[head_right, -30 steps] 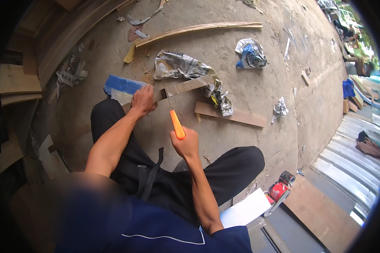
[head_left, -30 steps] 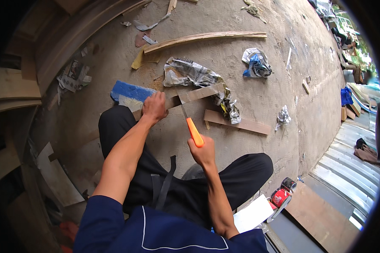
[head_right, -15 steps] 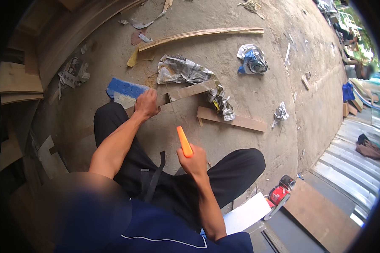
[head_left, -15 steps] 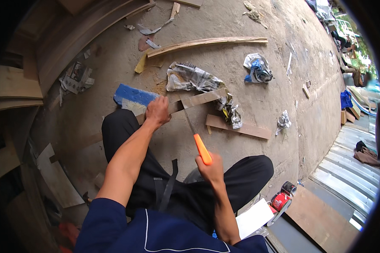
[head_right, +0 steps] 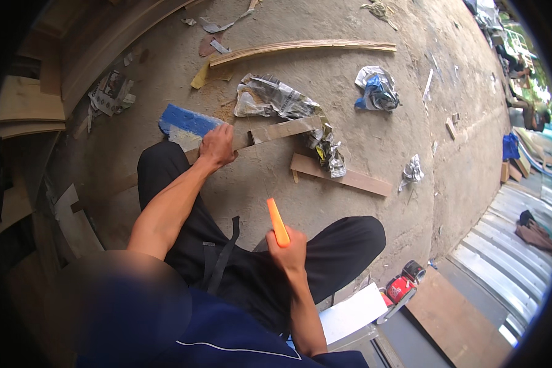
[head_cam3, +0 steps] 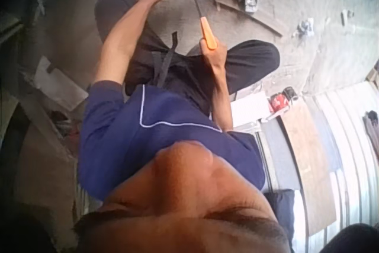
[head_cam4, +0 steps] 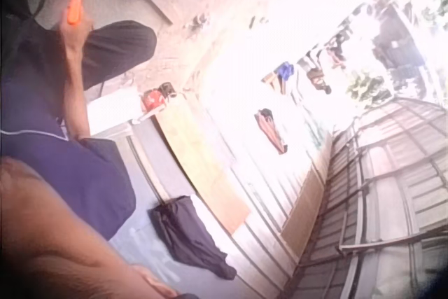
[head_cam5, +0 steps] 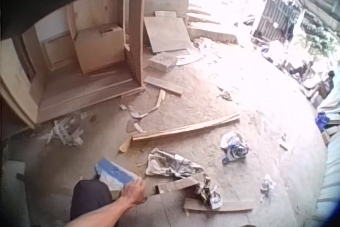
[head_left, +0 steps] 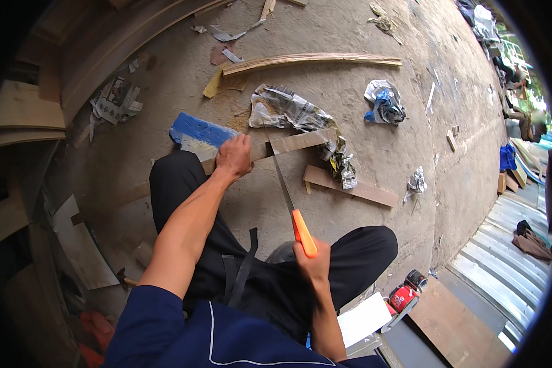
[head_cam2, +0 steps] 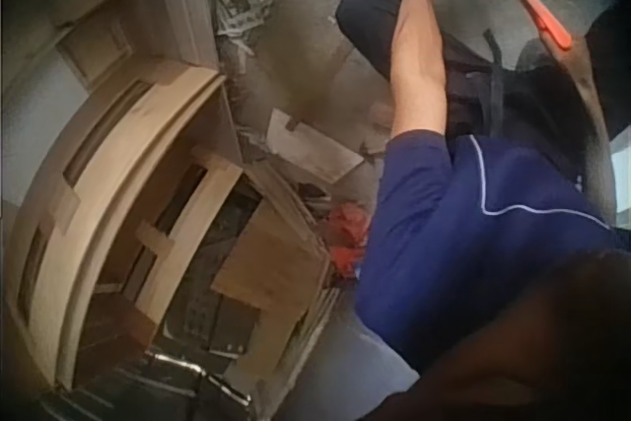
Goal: The person sits on the floor and uses a hand saw to cut a small piece of wood. They hold the wood steady with one hand and saw with the other, producing sawdust as they work.
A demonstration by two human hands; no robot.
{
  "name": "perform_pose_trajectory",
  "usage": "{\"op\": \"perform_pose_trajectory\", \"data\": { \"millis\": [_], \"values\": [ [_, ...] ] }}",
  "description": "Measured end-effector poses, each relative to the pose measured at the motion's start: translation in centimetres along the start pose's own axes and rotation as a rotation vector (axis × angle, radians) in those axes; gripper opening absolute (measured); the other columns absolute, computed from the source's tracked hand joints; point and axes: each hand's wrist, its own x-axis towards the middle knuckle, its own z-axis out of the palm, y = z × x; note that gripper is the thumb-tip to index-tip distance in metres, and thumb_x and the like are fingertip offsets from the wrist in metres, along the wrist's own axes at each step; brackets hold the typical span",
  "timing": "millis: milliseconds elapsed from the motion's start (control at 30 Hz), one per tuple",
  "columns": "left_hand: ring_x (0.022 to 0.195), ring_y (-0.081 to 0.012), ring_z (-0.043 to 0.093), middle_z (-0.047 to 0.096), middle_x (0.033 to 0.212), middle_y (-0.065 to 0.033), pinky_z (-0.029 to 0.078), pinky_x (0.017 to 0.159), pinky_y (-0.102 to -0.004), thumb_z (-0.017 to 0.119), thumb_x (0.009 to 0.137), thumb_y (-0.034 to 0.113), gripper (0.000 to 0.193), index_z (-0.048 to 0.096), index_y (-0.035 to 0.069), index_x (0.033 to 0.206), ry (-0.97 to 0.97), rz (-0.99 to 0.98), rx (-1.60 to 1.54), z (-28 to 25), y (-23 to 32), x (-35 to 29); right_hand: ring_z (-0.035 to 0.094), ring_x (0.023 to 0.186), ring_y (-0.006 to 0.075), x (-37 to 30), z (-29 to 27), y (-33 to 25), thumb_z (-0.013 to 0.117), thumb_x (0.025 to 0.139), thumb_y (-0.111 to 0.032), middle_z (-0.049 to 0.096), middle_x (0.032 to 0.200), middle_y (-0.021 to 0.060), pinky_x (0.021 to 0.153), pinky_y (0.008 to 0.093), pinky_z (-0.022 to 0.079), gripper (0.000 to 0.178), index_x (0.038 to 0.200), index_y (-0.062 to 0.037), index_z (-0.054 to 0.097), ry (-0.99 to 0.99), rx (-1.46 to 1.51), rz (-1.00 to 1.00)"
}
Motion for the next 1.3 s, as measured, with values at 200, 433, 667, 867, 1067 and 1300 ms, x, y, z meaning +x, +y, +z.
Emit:
{"op": "perform_pose_trajectory", "data": {
  "millis": [200, 433, 667, 867, 1067, 1300],
  "values": [
    [0.096, -0.0303, 0.058, 0.056, 0.096, -0.0127, 0.049, 0.079, -0.0409, 0.080, 0.061, 0.019, 0.046, 0.052, 0.004, 0.095, -0.005, 0.005, -0.023, 0.5, 0.6, 0.0, 0.054, 0.050, 0.0355, 7.5, 3.9, -0.2, 0.063, 0.078, -0.020, 0.053, 0.059, 0.0221, 0.050, 0.0407, 0.042, 0.028, 0.067, 0.0036, 0.055, 0.031, -0.024, -0.075],
    [0.096, -0.0297, 0.059, 0.057, 0.097, -0.0123, 0.049, 0.079, -0.0401, 0.080, 0.060, 0.019, 0.047, 0.052, 0.004, 0.095, 0.003, -0.007, -0.016, 0.0, 0.2, 0.1, 0.058, 0.051, 0.0313, 1.4, -0.3, 0.2, 0.064, 0.077, -0.015, 0.056, 0.059, 0.0195, 0.051, 0.0387, 0.043, 0.018, 0.071, 0.0020, 0.061, -0.038, -0.060, -0.038],
    [0.095, -0.0287, 0.059, 0.057, 0.095, -0.0117, 0.049, 0.077, -0.0397, 0.076, 0.062, 0.017, 0.041, 0.053, 0.005, 0.094, 0.015, 0.013, -0.011, 0.8, 0.0, -0.4, 0.051, 0.046, 0.0251, 4.7, 3.2, 0.6, 0.063, 0.079, -0.016, 0.052, 0.056, 0.0184, 0.049, 0.0376, 0.039, 0.025, 0.066, 0.0033, 0.053, -0.005, -0.099, -0.122],
    [0.092, -0.0279, 0.060, 0.057, 0.092, -0.0109, 0.048, 0.074, -0.0388, 0.072, 0.062, 0.014, 0.036, 0.053, 0.005, 0.090, 0.056, 0.034, -0.014, 0.9, 0.2, -0.3, 0.051, 0.046, 0.0266, 2.0, 2.0, 1.8, 0.062, 0.079, -0.017, 0.051, 0.055, 0.0181, 0.049, 0.0387, 0.040, 0.027, 0.065, 0.0028, 0.052, 0.040, -0.045, -0.060],
    [0.091, -0.0283, 0.059, 0.056, 0.093, -0.0111, 0.049, 0.074, -0.0387, 0.072, 0.062, 0.014, 0.035, 0.053, 0.005, 0.090, 0.062, 0.017, -0.008, 1.3, 0.0, -0.1, 0.052, 0.046, 0.0280, 6.2, 3.5, 1.0, 0.063, 0.079, -0.018, 0.050, 0.054, 0.0187, 0.049, 0.0387, 0.040, 0.028, 0.065, 0.0030, 0.053, 0.024, -0.016, -0.091],
    [0.094, -0.0296, 0.059, 0.057, 0.096, -0.0125, 0.049, 0.076, -0.0396, 0.072, 0.063, 0.014, 0.037, 0.053, 0.004, 0.093, 0.049, 0.025, -0.018, 0.5, 0.3, 0.1, 0.054, 0.047, 0.0295, 4.0, 1.2, 0.1, 0.064, 0.078, -0.019, 0.053, 0.057, 0.0197, 0.051, 0.0385, 0.042, 0.025, 0.068, 0.0027, 0.056, -0.050, -0.053, -0.045]
  ]
}}
